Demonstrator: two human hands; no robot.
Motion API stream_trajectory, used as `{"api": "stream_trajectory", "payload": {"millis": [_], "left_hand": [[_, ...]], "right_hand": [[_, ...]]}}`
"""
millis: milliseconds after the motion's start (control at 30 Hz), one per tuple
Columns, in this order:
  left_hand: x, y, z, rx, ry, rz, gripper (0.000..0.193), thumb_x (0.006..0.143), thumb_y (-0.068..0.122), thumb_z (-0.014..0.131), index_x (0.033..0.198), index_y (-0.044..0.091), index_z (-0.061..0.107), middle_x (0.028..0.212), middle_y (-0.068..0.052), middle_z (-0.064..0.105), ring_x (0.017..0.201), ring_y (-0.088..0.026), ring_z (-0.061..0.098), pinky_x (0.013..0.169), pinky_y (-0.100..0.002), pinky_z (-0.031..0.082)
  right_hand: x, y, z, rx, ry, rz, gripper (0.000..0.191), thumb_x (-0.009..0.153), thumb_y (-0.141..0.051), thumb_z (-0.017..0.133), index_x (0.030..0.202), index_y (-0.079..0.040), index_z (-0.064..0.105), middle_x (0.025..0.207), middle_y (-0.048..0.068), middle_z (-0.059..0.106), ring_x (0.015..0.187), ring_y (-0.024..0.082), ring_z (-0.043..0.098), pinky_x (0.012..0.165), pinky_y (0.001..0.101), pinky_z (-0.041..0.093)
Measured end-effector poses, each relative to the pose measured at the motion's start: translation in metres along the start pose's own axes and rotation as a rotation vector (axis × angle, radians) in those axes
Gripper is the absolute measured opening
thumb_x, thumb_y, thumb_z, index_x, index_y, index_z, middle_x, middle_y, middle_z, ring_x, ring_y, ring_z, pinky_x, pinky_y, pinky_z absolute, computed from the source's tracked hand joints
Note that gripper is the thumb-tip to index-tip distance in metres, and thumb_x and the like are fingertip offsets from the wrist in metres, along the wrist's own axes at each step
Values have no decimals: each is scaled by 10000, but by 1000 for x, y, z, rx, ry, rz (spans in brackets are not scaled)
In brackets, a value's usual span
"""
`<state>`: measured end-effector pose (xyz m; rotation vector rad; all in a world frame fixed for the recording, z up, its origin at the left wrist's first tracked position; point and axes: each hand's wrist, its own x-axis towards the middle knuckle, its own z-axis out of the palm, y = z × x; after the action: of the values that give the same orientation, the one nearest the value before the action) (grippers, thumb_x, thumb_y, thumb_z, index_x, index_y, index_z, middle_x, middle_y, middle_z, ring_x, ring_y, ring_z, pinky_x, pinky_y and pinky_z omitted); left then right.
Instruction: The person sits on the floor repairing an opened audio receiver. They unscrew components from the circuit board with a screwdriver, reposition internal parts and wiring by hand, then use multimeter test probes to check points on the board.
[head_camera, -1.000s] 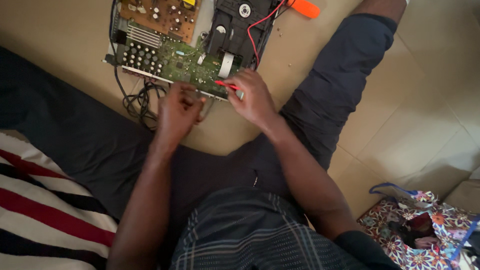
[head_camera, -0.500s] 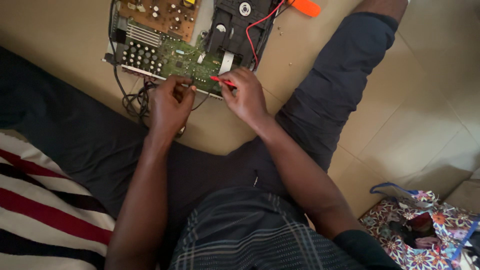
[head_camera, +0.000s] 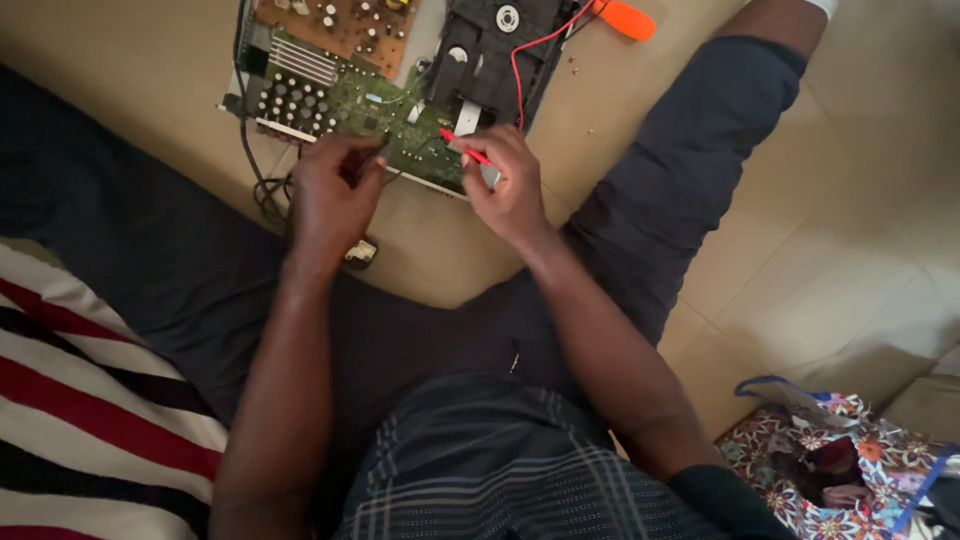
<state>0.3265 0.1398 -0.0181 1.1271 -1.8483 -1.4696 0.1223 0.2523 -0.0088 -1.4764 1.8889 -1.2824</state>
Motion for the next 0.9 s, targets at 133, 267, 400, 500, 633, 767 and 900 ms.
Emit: {"api": "stream_trajectory", "payload": {"millis": [133, 267, 400, 500, 633, 767, 900], "left_hand": [[2, 7, 6, 215, -37, 122, 198, 919, 41, 755, 1108, -21, 746, 1001, -175, 695, 886, -320, 689, 781, -400, 548], [9, 13, 15, 361, -12, 246, 160, 930, 56, 751, 1079, -3, 756, 995, -190, 667, 953, -390, 650, 836, -465, 526], [15, 12, 22, 543, -1, 279, 138, 887, 84, 754, 1018, 53, 788, 925, -117, 687, 962, -343, 622, 862, -477, 468], [14, 8, 25, 608, 16, 274, 129, 878, 113, 754, 994, 70, 791, 937, -103, 696, 992, -329, 607, 909, -483, 423], [13, 3, 26, 628, 39, 303, 129, 890, 112, 744, 1003, 69, 788, 962, -100, 702, 1026, -323, 599, 989, -484, 394], [13, 0, 27, 615, 49, 312, 126, 885, 104, 737, 995, 65, 786, 968, -108, 702, 1027, -321, 600, 1007, -480, 388], [12, -1, 27, 596, 39, 287, 111, 899, 97, 738, 990, 52, 783, 956, -112, 698, 1025, -325, 600, 1012, -480, 391]], "right_hand": [[3, 1, 2, -10, -14, -14, 169, 929, 68, 682, 1073, -12, 717, 979, 127, 697, 923, 285, 655, 841, 374, 523], [5, 9, 7, -66, -50, 14, 136, 929, 54, 701, 1053, -3, 709, 953, 144, 678, 911, 304, 658, 820, 381, 520], [5, 16, 10, -106, -64, 17, 141, 912, 44, 701, 1038, -16, 718, 949, 139, 692, 908, 311, 669, 813, 388, 526], [3, 19, 13, -123, -59, 28, 142, 909, 35, 700, 1038, -21, 720, 958, 135, 701, 922, 312, 678, 831, 389, 532], [3, 21, 15, -81, -54, 58, 142, 920, 24, 698, 1055, -17, 720, 970, 136, 708, 933, 308, 685, 843, 379, 538], [4, 21, 16, -75, -34, 66, 132, 923, 18, 697, 1048, -14, 726, 968, 142, 709, 919, 300, 688, 825, 369, 541], [3, 21, 17, -89, -35, 45, 116, 926, 20, 700, 1038, -6, 718, 959, 145, 707, 921, 300, 683, 837, 379, 540]]}}
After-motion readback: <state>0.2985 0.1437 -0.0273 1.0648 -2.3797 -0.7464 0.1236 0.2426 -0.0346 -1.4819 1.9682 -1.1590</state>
